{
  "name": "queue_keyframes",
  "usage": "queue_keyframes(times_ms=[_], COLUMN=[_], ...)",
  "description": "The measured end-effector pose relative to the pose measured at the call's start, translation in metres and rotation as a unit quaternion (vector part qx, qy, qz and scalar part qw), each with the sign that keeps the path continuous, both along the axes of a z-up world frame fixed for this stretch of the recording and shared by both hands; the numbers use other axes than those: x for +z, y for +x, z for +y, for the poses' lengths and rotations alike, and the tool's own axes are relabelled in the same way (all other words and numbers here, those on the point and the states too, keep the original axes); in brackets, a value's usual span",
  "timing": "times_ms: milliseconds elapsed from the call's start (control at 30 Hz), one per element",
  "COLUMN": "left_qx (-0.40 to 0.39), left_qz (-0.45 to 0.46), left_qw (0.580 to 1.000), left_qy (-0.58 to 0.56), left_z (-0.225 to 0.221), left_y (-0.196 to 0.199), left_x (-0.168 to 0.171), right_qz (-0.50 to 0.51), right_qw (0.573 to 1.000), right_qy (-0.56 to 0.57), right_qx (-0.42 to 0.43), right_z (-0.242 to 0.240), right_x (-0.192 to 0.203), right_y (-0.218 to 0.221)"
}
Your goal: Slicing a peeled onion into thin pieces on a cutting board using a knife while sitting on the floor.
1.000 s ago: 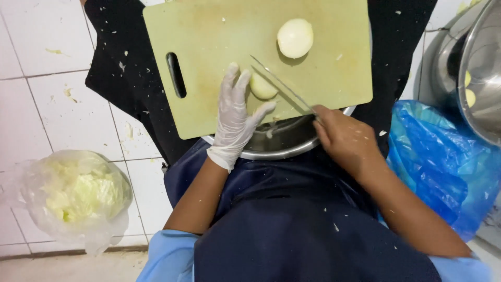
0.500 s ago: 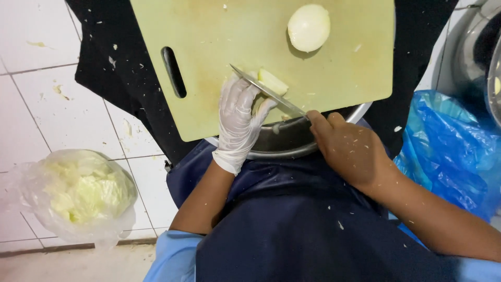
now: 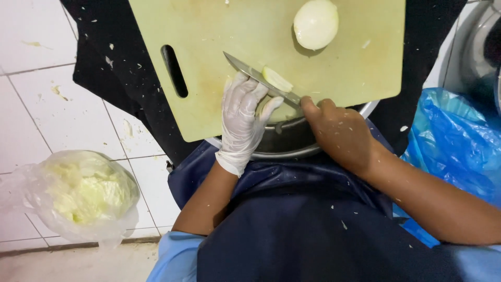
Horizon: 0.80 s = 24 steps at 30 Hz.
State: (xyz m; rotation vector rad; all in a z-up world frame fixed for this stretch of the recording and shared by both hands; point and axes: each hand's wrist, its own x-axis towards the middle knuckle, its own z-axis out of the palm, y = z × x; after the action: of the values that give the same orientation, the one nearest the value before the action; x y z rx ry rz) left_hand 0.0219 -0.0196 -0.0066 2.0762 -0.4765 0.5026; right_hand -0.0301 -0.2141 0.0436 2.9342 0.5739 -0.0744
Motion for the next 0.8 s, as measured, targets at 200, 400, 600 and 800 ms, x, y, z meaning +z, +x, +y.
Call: queue_keyframes(times_ms=[200,400,600,800], left_qx=[-0.016,-0.014,-0.013,-0.015], left_qz=[-0.009,0.001,-0.008,0.001], left_qw=[1.0,1.0,1.0,1.0], left_qy=[0.002,0.02,0.004,0.004], left_z=[0.007,0.012,0.012,0.015], left_y=[-0.006,-0.013,-0.008,-0.008], left_x=[0.008,0.009,0.016,0.005], right_qz=[-0.12,-0.1,0.225,0.128], right_qw=[0.991,0.995,0.935,0.977], right_qy=[-0.052,-0.027,0.256,0.159], right_qx=[0.015,0.006,-0.102,-0.059], right_z=[0.015,0.015,0.0,0.011], right_x=[0.005,-0.037,-0.006,0.024], right_y=[-0.006,-0.014,0.011,-0.013])
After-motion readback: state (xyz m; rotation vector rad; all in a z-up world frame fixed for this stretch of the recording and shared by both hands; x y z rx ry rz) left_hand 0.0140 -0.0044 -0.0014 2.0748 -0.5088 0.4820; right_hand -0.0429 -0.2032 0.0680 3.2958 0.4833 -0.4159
